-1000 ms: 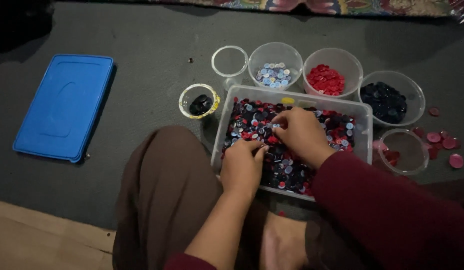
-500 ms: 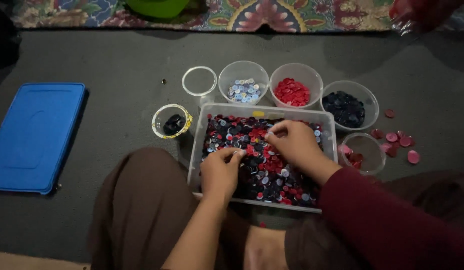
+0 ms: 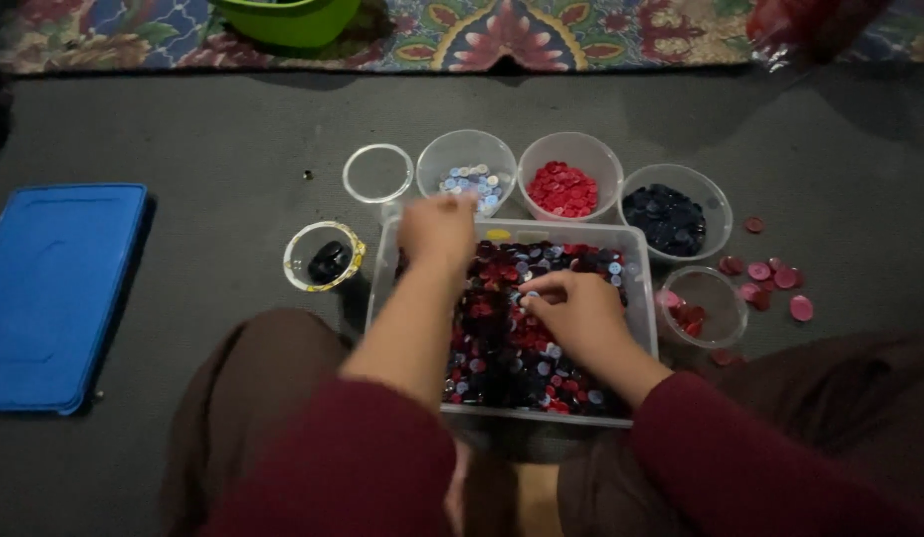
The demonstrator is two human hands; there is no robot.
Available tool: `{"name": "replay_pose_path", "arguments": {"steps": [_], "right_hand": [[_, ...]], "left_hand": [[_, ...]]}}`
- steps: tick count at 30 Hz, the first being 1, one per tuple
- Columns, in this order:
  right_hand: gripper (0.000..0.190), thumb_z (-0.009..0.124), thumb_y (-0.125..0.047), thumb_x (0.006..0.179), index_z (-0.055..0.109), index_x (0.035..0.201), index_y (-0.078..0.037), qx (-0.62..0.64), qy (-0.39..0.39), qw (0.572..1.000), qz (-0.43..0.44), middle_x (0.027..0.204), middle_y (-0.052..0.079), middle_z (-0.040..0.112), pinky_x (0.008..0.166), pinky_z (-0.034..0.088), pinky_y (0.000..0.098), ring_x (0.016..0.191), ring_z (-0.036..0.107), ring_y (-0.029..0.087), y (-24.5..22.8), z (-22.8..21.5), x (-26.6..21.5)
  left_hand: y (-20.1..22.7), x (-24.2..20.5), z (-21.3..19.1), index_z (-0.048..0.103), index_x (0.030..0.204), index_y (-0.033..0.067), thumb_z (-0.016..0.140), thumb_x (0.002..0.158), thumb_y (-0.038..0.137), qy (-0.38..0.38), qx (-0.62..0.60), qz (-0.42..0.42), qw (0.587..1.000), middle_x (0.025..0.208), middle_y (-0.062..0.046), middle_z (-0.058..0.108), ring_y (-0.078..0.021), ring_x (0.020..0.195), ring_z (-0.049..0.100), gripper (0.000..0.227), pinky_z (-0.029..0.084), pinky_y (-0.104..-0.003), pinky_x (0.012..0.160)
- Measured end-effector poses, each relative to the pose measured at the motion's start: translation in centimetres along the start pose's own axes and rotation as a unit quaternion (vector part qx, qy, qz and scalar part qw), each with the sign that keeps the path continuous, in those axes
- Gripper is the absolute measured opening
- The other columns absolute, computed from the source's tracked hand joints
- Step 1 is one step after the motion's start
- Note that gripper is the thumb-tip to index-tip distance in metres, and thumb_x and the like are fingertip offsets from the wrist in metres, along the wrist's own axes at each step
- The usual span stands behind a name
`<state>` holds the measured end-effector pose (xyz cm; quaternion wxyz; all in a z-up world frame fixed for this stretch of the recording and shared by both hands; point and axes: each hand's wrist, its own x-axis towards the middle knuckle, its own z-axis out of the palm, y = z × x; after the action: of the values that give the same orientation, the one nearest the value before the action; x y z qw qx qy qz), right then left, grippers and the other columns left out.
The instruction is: Sorting various colored buttons from a large container into smaller separate containers based on color.
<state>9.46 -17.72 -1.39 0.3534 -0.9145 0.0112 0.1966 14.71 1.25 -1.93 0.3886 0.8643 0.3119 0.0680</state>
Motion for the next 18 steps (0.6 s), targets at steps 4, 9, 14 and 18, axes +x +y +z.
{"name": "replay_pose_path", "arguments": {"steps": [4, 9, 14, 18], "right_hand": [[0.024, 0.076, -0.027, 0.083, 0.083, 0.106, -0.028, 0.024, 0.002, 1.000, 0.010, 0.088, 0.003, 0.082, 0.085, 0.058, 0.0355, 0.099, 0.076, 0.028, 0.0, -0.6, -0.4], [0.023, 0.078, -0.015, 0.083, 0.085, 0.104, -0.021, 0.132, 0.006, 0.991, 0.028, 0.085, 0.013, 0.081, 0.068, 0.061, 0.0317, 0.085, 0.078, 0.026, 0.2, -0.9, -0.5], [0.028, 0.074, -0.007, 0.085, 0.080, 0.113, -0.006, 0.310, -0.005, 0.949, 0.055, 0.090, 0.019, 0.079, 0.070, 0.062, 0.0275, 0.079, 0.076, 0.020, -0.9, -0.6, -1.3], [0.037, 0.074, -0.007, 0.086, 0.073, 0.122, -0.001, 0.397, 0.001, 0.916, 0.060, 0.092, 0.016, 0.077, 0.072, 0.062, 0.0261, 0.077, 0.074, 0.018, -1.6, -1.2, -1.9]], "left_hand": [[2.5, 1.7, -0.6, 0.078, 0.117, 0.0122, 0.080, 0.083, 0.039, -0.015, -0.103, -0.064, 0.993, 0.111, -0.012, 0.078, -0.0357, 0.117, 0.070, 0.044, 0.055, -0.050, 0.098], [0.7, -2.6, -1.1, 0.076, 0.116, 0.0087, 0.082, 0.082, 0.026, 0.019, -0.060, 0.017, 0.998, 0.114, -0.016, 0.075, -0.0390, 0.119, 0.066, 0.039, 0.048, -0.050, 0.105], [-0.9, -8.8, -2.3, 0.081, 0.104, 0.0217, 0.076, 0.085, 0.043, -0.153, -0.122, -0.010, 0.981, 0.103, -0.006, 0.080, -0.0297, 0.112, 0.072, 0.029, 0.054, -0.043, 0.100], [-1.5, -10.8, -2.1, 0.081, 0.109, 0.0280, 0.080, 0.083, 0.037, -0.209, -0.161, -0.035, 0.964, 0.099, 0.000, 0.081, -0.0224, 0.103, 0.076, 0.028, 0.059, -0.035, 0.091]]}}
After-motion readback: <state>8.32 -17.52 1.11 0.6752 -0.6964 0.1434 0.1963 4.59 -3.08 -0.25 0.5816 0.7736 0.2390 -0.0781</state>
